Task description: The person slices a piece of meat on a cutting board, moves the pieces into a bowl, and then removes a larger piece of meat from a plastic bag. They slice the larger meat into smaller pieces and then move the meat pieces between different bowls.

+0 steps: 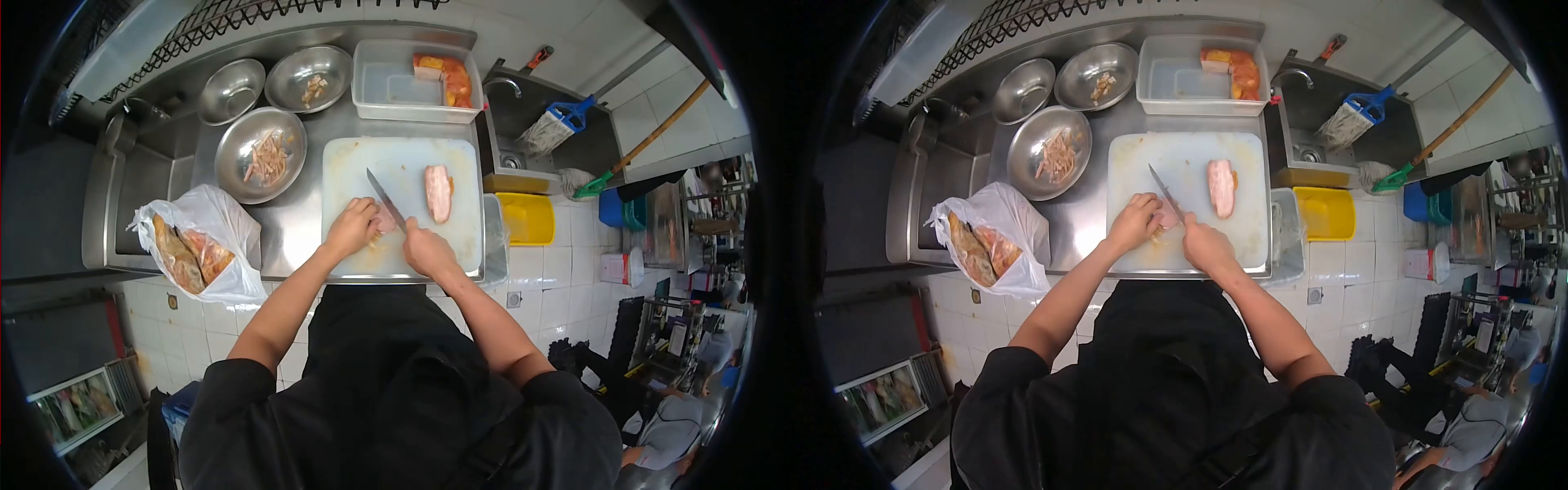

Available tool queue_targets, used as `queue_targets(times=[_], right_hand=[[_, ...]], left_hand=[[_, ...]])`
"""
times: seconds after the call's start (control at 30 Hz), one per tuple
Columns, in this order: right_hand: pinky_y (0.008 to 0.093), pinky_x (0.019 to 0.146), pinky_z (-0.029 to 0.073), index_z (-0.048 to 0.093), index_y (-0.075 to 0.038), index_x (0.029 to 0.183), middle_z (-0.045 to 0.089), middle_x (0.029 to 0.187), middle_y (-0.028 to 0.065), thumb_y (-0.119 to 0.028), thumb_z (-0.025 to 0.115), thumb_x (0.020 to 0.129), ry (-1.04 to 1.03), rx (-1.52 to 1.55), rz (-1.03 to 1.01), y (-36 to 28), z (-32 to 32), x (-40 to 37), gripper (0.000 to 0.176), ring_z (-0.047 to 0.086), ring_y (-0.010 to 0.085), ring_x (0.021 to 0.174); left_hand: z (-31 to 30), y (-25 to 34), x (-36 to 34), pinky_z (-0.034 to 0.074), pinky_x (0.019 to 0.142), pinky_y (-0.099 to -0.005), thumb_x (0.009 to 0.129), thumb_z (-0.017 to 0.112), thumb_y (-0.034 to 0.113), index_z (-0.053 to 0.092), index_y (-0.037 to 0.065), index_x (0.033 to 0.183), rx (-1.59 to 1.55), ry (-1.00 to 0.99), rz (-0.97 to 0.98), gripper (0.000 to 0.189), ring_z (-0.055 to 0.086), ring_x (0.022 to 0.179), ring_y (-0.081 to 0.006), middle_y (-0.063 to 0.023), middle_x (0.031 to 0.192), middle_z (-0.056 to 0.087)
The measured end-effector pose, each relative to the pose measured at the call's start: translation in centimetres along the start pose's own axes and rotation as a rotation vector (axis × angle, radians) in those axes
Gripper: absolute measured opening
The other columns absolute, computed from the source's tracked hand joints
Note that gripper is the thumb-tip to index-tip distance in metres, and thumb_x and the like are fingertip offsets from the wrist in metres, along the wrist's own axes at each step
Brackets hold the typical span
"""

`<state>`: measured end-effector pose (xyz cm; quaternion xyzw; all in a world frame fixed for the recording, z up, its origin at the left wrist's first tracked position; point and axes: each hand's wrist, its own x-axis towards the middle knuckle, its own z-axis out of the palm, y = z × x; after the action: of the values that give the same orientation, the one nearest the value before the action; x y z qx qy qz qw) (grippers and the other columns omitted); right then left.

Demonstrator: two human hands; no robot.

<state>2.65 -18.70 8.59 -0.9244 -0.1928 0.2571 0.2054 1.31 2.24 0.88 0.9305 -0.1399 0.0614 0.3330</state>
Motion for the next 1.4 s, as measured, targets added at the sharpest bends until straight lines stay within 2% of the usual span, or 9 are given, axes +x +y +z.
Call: queue_targets(times=[0.17, 0.23, 0.43, 0.67, 0.8, 0.93, 1.0, 1.23, 1.4], right_hand=[[0.0588, 0.070, 0.053, 0.046, 0.004, 0.110, 0.068, 0.080, 0.0298, -0.012, 0.046, 0.094, 0.097, -0.018, -0.018, -1.3, -0.9, -1.3, 0.022, 0.067, 0.0496, 0.075], [0.0598, 0.068, 0.052, 0.046, 0.003, 0.109, 0.067, 0.076, 0.0300, -0.015, 0.049, 0.096, 0.369, 0.178, -0.078, -1.8, -0.1, -1.5, 0.022, 0.067, 0.0500, 0.074], [0.0606, 0.065, 0.051, 0.045, 0.001, 0.108, 0.067, 0.075, 0.0295, -0.017, 0.052, 0.097, 0.191, 0.030, -0.045, 0.6, 2.4, 3.0, 0.022, 0.066, 0.0500, 0.071], [0.0599, 0.070, 0.053, 0.045, 0.002, 0.110, 0.067, 0.078, 0.0307, -0.018, 0.051, 0.096, 0.307, 0.146, -0.037, -2.0, 0.6, 0.4, 0.024, 0.068, 0.0495, 0.077], [0.0594, 0.073, 0.053, 0.046, 0.002, 0.113, 0.068, 0.083, 0.0316, -0.014, 0.048, 0.095, 0.135, 0.017, 0.039, 0.1, 2.7, 2.5, 0.024, 0.068, 0.0494, 0.080], [0.0585, 0.076, 0.053, 0.047, 0.003, 0.117, 0.069, 0.088, 0.0317, -0.011, 0.047, 0.094, 0.043, -0.023, 0.059, 0.0, 1.6, 1.1, 0.027, 0.069, 0.0492, 0.084], [0.0587, 0.077, 0.053, 0.047, 0.003, 0.116, 0.069, 0.088, 0.0315, -0.011, 0.047, 0.093, 0.039, -0.015, 0.063, 0.0, 1.5, 0.1, 0.026, 0.068, 0.0495, 0.084], [0.0604, 0.078, 0.051, 0.048, 0.003, 0.113, 0.069, 0.088, 0.0312, -0.008, 0.046, 0.092, -0.080, -0.065, 0.080, -0.3, -0.9, -4.4, 0.024, 0.068, 0.0501, 0.084], [0.0595, 0.078, 0.051, 0.048, 0.004, 0.115, 0.069, 0.090, 0.0318, -0.007, 0.047, 0.092, 0.009, 0.010, 0.062, 0.8, 2.5, -1.5, 0.026, 0.068, 0.0497, 0.086]], left_hand=[[0.8, 1.3, -0.4, 0.049, 0.096, -0.0423, 0.081, 0.070, 0.008, 0.065, 0.000, 0.106, 0.013, 0.000, 0.082, 0.027, 0.056, 0.109, -0.0349, -0.0145, 0.115, 0.060], [1.1, 1.3, -0.9, 0.049, 0.095, -0.0429, 0.082, 0.070, 0.008, 0.065, 0.001, 0.107, 0.027, 0.049, 0.082, 0.027, 0.056, 0.107, -0.0354, -0.0147, 0.114, 0.060], [1.3, 0.9, -0.9, 0.047, 0.098, -0.0440, 0.080, 0.071, 0.008, 0.064, 0.001, 0.108, -0.016, 0.101, 0.089, 0.030, 0.057, 0.105, -0.0361, -0.0146, 0.113, 0.060], [1.0, 1.3, -1.3, 0.048, 0.095, -0.0416, 0.081, 0.071, 0.010, 0.066, 0.000, 0.105, 0.002, 0.110, 0.071, 0.027, 0.057, 0.106, -0.0335, -0.0140, 0.114, 0.062], [1.3, 0.9, -1.1, 0.047, 0.096, -0.0419, 0.080, 0.070, 0.010, 0.066, 0.000, 0.107, 0.011, 0.115, 0.073, 0.029, 0.056, 0.108, -0.0328, -0.0132, 0.115, 0.062], [1.2, 1.2, -0.6, 0.047, 0.097, -0.0419, 0.079, 0.069, 0.011, 0.066, 0.000, 0.108, 0.060, 0.090, 0.120, 0.030, 0.057, 0.110, -0.0323, -0.0132, 0.118, 0.062], [1.3, 1.5, -0.5, 0.045, 0.105, -0.0454, 0.080, 0.069, 0.011, 0.066, 0.000, 0.111, 0.024, -0.012, 0.073, 0.032, 0.057, 0.113, -0.0333, -0.0133, 0.124, 0.062], [1.4, 1.4, -0.3, 0.045, 0.106, -0.0452, 0.081, 0.067, 0.011, 0.066, -0.001, 0.110, 0.038, -0.042, 0.089, 0.031, 0.057, 0.116, -0.0331, -0.0142, 0.124, 0.063], [1.3, 1.6, -0.4, 0.046, 0.105, -0.0442, 0.080, 0.068, 0.009, 0.065, -0.002, 0.113, -0.044, -0.050, 0.072, 0.035, 0.058, 0.112, -0.0348, -0.0154, 0.122, 0.062]])
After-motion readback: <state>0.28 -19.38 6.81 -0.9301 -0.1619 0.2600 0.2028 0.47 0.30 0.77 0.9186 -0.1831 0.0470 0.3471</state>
